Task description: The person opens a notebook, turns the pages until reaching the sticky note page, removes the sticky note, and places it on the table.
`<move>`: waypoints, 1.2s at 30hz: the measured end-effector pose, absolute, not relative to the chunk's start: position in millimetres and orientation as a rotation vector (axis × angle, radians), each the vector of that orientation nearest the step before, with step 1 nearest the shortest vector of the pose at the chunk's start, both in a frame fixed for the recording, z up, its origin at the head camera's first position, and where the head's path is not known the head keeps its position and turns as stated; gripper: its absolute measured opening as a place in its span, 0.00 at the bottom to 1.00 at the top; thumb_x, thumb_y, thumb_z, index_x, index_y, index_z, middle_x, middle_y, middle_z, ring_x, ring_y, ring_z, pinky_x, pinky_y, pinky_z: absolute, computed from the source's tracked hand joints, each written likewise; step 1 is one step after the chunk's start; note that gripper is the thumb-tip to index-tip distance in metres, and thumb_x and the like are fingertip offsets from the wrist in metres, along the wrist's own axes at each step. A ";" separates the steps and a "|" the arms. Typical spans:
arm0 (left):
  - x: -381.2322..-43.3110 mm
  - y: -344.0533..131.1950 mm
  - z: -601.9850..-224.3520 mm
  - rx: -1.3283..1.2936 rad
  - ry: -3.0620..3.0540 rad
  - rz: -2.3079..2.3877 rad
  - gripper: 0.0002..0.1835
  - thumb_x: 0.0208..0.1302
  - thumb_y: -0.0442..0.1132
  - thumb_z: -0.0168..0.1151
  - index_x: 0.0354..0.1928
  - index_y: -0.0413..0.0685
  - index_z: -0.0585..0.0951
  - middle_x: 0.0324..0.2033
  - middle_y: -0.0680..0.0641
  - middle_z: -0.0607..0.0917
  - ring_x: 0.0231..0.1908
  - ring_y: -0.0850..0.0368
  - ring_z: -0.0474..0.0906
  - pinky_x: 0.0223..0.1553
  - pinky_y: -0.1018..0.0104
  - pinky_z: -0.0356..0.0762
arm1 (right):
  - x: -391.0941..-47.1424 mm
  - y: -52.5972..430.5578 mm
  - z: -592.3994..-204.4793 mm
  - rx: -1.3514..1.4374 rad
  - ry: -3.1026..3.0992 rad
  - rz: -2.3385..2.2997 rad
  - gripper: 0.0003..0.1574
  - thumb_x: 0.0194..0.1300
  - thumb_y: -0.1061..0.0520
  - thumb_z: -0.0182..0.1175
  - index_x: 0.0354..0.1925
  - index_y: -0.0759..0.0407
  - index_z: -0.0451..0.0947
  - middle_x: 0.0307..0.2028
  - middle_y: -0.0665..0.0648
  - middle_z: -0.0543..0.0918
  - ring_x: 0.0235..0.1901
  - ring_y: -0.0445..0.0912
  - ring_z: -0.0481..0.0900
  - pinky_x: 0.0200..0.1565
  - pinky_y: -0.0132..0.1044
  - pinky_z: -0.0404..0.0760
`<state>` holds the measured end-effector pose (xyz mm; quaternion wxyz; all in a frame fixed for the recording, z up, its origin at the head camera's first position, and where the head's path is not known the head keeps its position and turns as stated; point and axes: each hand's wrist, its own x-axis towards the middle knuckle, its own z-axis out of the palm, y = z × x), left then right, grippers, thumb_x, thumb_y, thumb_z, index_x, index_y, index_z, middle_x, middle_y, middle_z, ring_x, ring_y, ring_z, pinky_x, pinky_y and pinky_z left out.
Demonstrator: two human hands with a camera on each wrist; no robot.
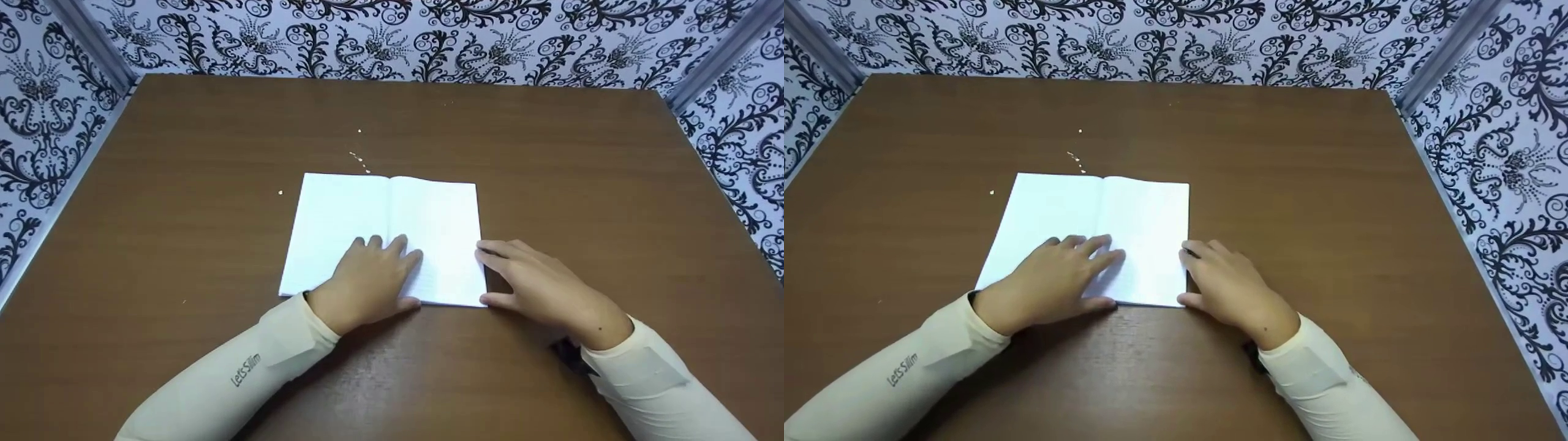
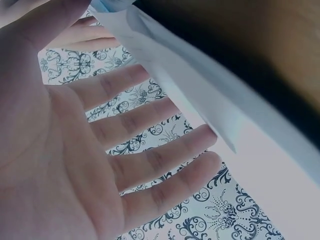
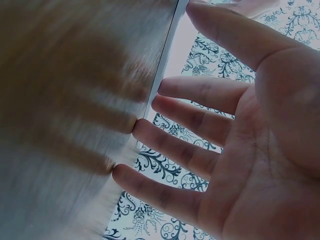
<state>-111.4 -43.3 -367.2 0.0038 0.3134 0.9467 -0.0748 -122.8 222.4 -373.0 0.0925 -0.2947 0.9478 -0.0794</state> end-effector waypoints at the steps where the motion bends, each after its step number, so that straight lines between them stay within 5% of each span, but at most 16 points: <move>1: -111.7 -43.9 -366.8 0.986 2.966 -0.229 0.37 0.60 0.71 0.60 0.60 0.51 0.76 0.50 0.44 0.81 0.43 0.42 0.84 0.45 0.47 0.82 | -122.9 222.5 -372.8 -0.875 2.814 -0.234 0.45 0.61 0.43 0.69 0.69 0.61 0.69 0.70 0.60 0.71 0.67 0.63 0.69 0.58 0.62 0.75; 26: -114.4 -55.4 -361.1 1.200 3.040 -0.111 0.30 0.52 0.64 0.72 0.50 0.51 0.81 0.35 0.48 0.85 0.31 0.49 0.83 0.33 0.52 0.80 | -123.1 222.8 -372.2 -0.888 2.818 -0.236 0.44 0.61 0.44 0.70 0.69 0.63 0.70 0.69 0.60 0.72 0.66 0.59 0.71 0.59 0.58 0.75; 36: -114.8 -54.3 -364.4 1.171 3.049 -0.146 0.36 0.51 0.66 0.72 0.55 0.51 0.79 0.44 0.47 0.84 0.35 0.48 0.85 0.35 0.51 0.82 | -123.3 222.5 -371.9 -0.893 2.822 -0.247 0.43 0.61 0.46 0.70 0.68 0.64 0.71 0.69 0.60 0.72 0.66 0.59 0.71 0.60 0.58 0.74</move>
